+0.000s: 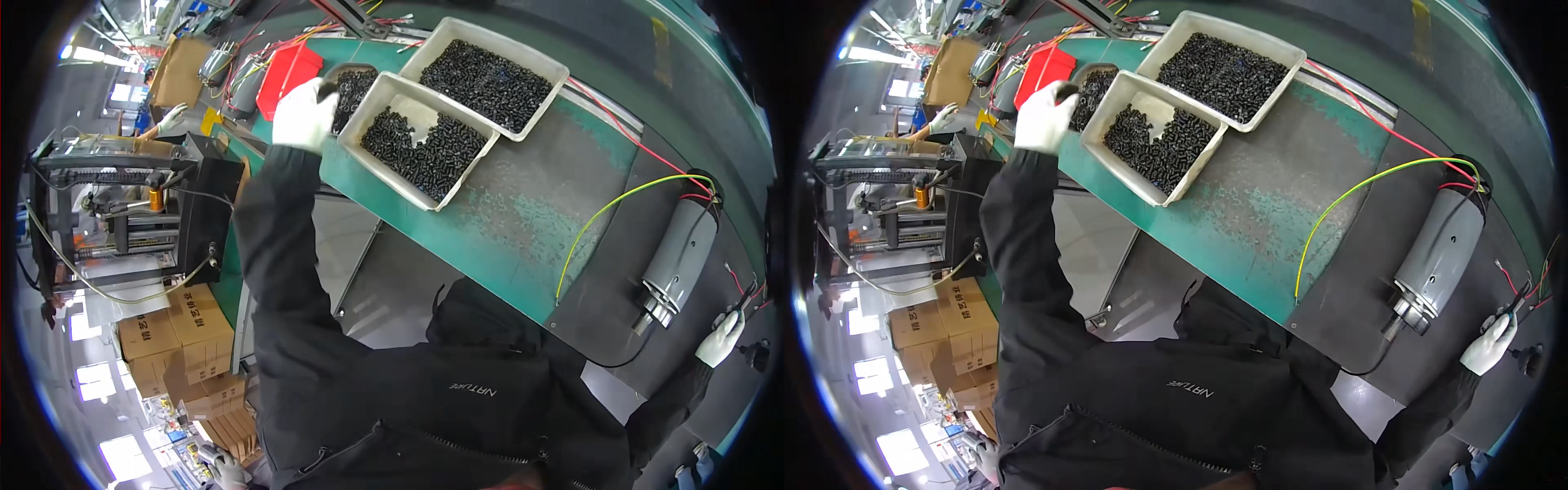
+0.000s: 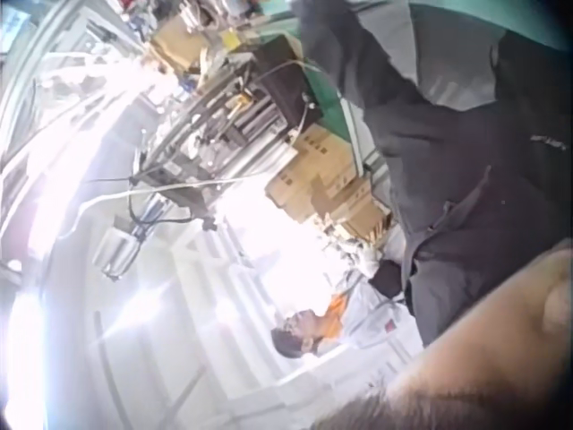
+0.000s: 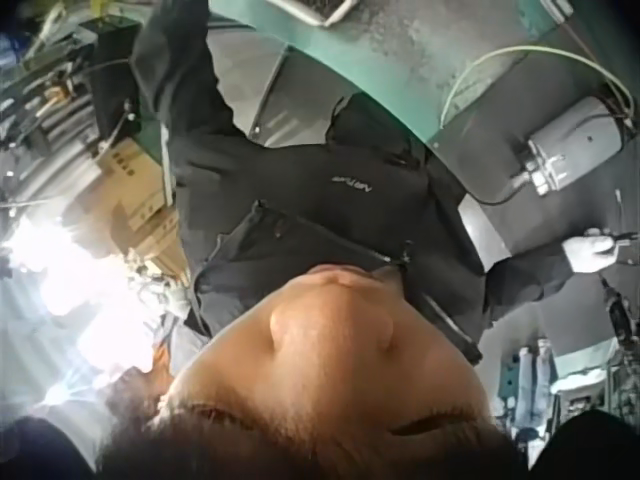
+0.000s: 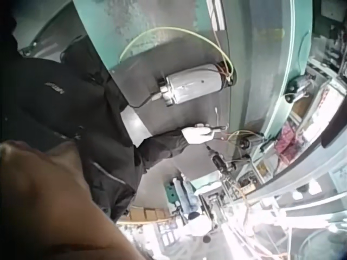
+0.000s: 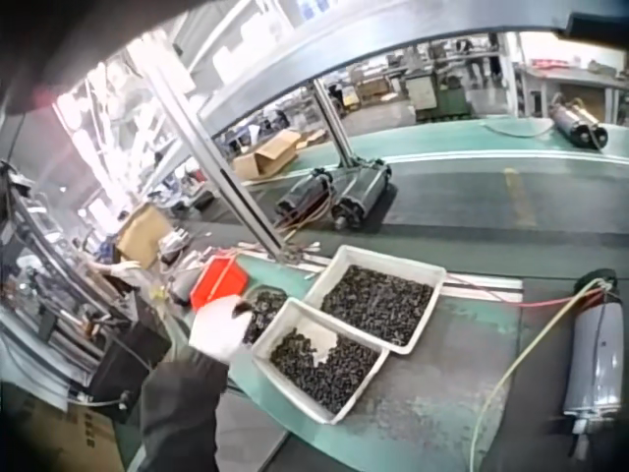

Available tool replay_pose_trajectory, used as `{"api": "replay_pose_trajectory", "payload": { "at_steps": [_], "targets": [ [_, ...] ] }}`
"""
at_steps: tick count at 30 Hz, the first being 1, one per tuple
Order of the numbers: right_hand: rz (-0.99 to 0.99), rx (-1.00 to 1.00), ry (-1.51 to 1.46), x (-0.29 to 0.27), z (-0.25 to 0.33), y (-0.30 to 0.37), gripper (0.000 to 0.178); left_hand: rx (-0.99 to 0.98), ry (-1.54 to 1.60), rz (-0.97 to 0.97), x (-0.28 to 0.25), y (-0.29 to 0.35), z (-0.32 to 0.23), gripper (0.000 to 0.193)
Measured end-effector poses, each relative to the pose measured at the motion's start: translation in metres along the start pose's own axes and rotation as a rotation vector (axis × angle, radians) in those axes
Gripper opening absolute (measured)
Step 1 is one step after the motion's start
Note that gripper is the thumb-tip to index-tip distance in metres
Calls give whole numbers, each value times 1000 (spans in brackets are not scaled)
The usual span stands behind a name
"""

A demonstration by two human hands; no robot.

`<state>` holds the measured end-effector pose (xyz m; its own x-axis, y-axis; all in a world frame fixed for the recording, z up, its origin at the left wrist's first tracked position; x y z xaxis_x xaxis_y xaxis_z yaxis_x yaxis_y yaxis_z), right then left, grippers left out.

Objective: Assembling electric motors and fan components on a manual assembly line.

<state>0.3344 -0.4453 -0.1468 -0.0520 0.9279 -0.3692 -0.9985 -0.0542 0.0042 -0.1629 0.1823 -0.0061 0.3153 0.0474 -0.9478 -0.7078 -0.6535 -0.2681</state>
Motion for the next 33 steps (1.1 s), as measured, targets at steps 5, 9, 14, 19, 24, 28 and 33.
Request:
{"api": "replay_pose_trajectory", "payload": {
  "at_steps": [5,9,14,19,24,28,33],
  "targets": [
    [34,-27,50,9,3,11,28,-99,-255,163,50,-44,69,40],
    [39,-12,21,7,3,11,27,-75,-302,173,69,-49,67,40],
    [53,-3,56,7,1,10,25,-58,-252,86,72,-45,84,36],
    [50,-5,64,8,1,10,25,54,-232,-99,58,-36,75,21],
    [49,7,65,9,3,11,26,-1,-70,-127,46,-32,68,17],
    [57,10,68,9,1,9,27,-81,124,-143,48,-33,72,15],
    [66,12,89,7,-3,7,30,-226,429,-127,51,-31,68,15]
  ]
}}
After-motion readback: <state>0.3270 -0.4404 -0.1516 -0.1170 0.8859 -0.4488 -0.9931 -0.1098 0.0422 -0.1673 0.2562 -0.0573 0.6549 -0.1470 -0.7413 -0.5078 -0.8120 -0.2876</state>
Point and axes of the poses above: each hand's wrist, its own y-axis away from the middle knuckle, its own x-axis out of the palm, z = x × y, the point moved 1 cm from there along -y, towards the middle knuckle, and after that the axes turned 14 degrees about x, right-handed, at the moved point
